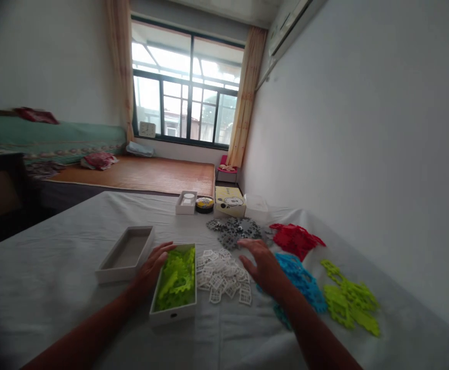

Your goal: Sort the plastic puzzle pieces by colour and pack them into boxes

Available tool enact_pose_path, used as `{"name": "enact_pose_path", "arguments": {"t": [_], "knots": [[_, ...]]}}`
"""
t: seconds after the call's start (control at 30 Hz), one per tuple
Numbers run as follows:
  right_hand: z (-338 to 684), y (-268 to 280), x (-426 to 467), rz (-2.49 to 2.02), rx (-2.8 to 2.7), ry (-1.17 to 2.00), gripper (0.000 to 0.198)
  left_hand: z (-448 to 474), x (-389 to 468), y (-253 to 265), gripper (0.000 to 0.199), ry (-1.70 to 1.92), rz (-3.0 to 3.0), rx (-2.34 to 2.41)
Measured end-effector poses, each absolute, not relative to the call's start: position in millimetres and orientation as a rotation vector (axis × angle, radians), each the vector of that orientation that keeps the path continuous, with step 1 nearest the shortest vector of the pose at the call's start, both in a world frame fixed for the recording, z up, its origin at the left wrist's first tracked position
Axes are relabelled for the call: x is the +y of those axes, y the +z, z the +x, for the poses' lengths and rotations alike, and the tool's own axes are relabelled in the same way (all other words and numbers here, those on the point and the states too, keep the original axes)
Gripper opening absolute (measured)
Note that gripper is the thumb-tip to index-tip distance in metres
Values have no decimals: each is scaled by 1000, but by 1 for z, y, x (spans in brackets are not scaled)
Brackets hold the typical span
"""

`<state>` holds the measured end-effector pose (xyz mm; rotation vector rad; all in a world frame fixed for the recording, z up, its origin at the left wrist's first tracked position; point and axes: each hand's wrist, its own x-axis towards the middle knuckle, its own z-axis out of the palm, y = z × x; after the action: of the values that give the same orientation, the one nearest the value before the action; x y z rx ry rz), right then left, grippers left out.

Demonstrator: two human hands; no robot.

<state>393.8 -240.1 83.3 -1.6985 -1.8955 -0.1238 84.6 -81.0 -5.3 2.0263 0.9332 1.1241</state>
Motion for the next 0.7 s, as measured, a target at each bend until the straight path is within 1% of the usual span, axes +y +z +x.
{"name": "enact_pose_path", "arguments": {"t": [0.07, 0.17, 0.23, 0.3, 0.4, 0.47, 0.53, 0.6, 0.7], "knots": [[466, 78, -275, -1912, -1774, -104, 48, 84, -78, -7, 49, 1115, 2031, 935], [571, 60, -338, -2314, -1585, -3, 78, 85, -75, -6, 52, 1109, 2041, 961], [619, 40, -375, -2567, -1432, 54, 95, 85, -75, -5, 53, 1107, 2056, 983], [643, 19, -400, -2684, -1365, 80, 105, 86, -74, -3, 54, 1100, 2077, 1005], [649, -7, -408, -2688, -1344, 33, 108, 86, -75, 1, 55, 1075, 2099, 1045], [650, -13, -402, -2687, -1268, -34, 110, 86, -76, 3, 55, 1059, 2110, 1074], [656, -9, -395, -2687, -1190, -33, 111, 86, -77, 5, 56, 1044, 2129, 1102], [668, -1, -390, -2666, -1162, 38, 112, 87, -78, 6, 57, 1028, 2160, 1124], [687, 12, -389, -2603, -1168, 145, 103, 87, -80, 7, 56, 1033, 2243, 1220]]}}
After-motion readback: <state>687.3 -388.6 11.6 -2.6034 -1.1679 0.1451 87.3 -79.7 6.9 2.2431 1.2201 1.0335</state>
